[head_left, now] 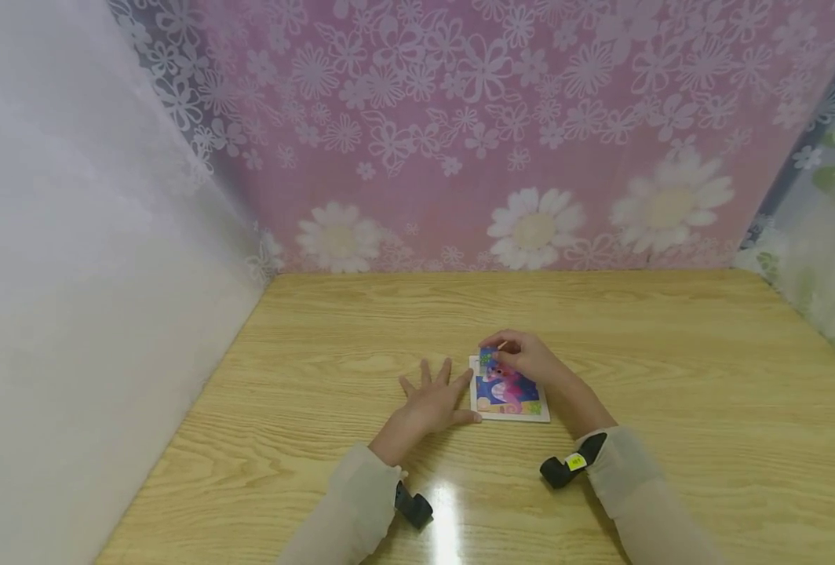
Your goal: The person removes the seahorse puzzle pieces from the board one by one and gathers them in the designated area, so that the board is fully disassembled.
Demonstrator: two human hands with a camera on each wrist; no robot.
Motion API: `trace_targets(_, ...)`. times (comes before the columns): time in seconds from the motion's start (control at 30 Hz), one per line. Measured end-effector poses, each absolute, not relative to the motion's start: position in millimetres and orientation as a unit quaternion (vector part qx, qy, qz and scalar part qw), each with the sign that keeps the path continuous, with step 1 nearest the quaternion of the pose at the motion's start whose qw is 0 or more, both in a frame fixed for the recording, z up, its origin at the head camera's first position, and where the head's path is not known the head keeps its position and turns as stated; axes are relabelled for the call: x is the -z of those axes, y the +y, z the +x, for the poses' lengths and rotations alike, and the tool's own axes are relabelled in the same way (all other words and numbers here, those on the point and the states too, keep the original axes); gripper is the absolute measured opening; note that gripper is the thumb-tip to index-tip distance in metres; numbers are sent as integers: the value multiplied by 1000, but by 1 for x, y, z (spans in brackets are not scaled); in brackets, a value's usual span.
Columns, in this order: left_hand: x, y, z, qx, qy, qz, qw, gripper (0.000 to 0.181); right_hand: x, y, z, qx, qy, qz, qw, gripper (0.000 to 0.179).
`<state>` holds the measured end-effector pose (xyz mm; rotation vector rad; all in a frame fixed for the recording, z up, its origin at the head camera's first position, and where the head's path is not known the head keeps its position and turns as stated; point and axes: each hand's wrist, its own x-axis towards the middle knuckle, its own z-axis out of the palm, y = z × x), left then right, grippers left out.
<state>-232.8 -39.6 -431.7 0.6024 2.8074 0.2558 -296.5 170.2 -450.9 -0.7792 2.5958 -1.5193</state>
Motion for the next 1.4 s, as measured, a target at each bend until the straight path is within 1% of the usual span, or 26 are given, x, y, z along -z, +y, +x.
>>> trace_targets(0.2,431,-38,-232,-85,967,202,127,76,441,188,-296,469,848,-246,15,22)
trace_targets(0.43,433,-39,-232,-85,967,203,127,77,430,217,-294,463,850,-252,-14,21)
trace_targets(0.67,433,-40,-231,-88,966,209,121,77,423,247,-288,450,863,-229,-21,22)
trace_targets(1.0,436,-41,-233,-108,963,211,130,77,430,279,-284,445,866,-227,-17,23)
trace_targets(1.03,441,-41,-236,-110,962,215,123,78,431,281,-284,447,865,-229,-17,23)
trace_targets(1.23,440,-43,-235,-111,961,219,127,80,438,295,-285,443,867,-229,-7,24)
trace_targets(1.27,435,-42,-233,-110,961,215,136,79,439,297,-285,440,869,-225,-5,24)
trace_targets(1.4,432,-43,-233,-112,959,220,143,79,443,303,-286,425,881,-210,0,24)
